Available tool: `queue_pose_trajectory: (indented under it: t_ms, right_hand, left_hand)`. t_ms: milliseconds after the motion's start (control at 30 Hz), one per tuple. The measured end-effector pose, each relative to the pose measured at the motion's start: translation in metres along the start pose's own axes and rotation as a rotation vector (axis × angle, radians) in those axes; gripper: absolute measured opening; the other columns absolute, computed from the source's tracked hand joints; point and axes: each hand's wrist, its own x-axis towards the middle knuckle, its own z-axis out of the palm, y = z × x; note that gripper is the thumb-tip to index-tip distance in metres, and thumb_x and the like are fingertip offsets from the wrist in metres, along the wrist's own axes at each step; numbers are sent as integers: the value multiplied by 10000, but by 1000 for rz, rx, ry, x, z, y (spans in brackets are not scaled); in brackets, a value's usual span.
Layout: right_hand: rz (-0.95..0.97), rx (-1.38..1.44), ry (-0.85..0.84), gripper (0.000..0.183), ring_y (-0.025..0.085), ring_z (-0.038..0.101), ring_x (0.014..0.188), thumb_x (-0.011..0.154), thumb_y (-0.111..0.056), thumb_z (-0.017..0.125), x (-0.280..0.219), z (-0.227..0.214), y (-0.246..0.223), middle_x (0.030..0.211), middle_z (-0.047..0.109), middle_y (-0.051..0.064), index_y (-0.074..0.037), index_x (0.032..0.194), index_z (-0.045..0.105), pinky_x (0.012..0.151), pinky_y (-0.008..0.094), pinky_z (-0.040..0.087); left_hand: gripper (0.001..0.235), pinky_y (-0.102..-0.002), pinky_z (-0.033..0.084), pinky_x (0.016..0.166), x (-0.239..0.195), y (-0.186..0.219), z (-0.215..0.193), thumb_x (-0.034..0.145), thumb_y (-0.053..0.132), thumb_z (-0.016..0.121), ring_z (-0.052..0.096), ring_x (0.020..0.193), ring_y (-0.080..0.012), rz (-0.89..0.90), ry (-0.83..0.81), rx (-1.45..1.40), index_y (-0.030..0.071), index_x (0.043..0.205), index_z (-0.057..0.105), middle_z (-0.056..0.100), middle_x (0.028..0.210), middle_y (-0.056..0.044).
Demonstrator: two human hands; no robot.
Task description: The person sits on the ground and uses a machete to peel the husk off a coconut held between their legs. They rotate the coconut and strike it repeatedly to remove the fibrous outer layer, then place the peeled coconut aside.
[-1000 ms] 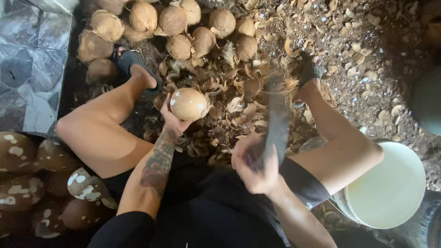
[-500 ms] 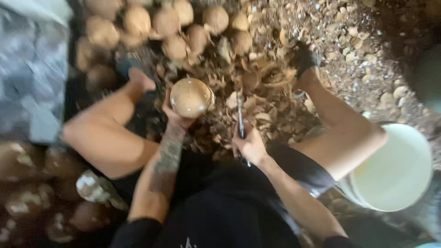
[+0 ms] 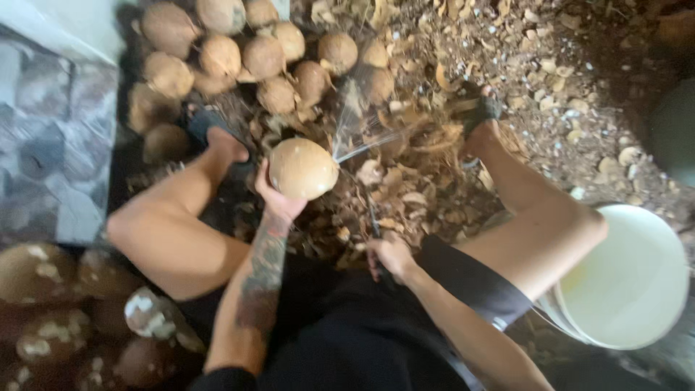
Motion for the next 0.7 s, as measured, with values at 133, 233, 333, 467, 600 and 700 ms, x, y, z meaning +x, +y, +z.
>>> queue_pose_trajectory:
  t_ms: [133, 233, 333, 467, 600, 700]
  right_hand:
    - [-765, -84, -141, 454, 234, 635, 363, 942, -22, 575, -91, -15, -55, 443, 637, 156, -6, 493, 642, 434, 288, 492]
    - [-1150, -72, -134, 255, 177, 553, 406, 863, 52, 576, -141, -17, -92, 512, 654, 111, -39, 629, 622, 474, 252, 438]
    - [-1496, -55, -121, 175, 160, 524, 461, 759, 97, 626, -166, -22, -97, 625, 700, 78, -74, 729, 603, 476, 227, 409]
    - [-1726, -336, 121, 246, 251, 610, 543, 611, -9, 696, -49, -21, -37, 663, 646, 33, -140, 819, 699, 575, 330, 514]
    - [-352, -721, -133, 442, 322, 726, 574, 777, -403, 636, -27, -3, -22, 499, 664, 107, -134, 427, 626, 727, 470, 570]
    - [-341, -491, -165, 348, 264, 686, 437, 741, -310, 662, -47, -5, -35, 461, 632, 108, -100, 467, 628, 586, 396, 585]
  left_hand:
    - [716, -664, 461, 1182, 2, 10, -8, 761, 705, 717, 664, 1301, -394, -37, -144, 48, 242, 1306, 751, 689, 1430, -119]
    - [680, -690, 428, 1181, 11, 7, -12, 799, 633, 736, 624, 1329, -441, -96, -172, 113, 202, 1326, 742, 676, 1434, -153]
    - [638, -691, 387, 1199, -2, -6, -5, 800, 571, 766, 602, 1356, -441, -150, -84, 142, 206, 1323, 741, 678, 1436, -139]
    - [606, -600, 523, 1083, -24, -6, 24, 706, 504, 837, 717, 1196, -394, -84, -11, 185, 211, 1232, 774, 759, 1290, -130]
    - [569, -537, 587, 1015, -23, -7, 19, 686, 455, 861, 755, 1104, -329, 67, 16, 317, 217, 1197, 781, 778, 1222, -126]
    - [561, -507, 604, 949, -6, -8, 10, 726, 438, 820, 760, 1074, -359, 22, -4, 289, 155, 1207, 765, 774, 1227, -146]
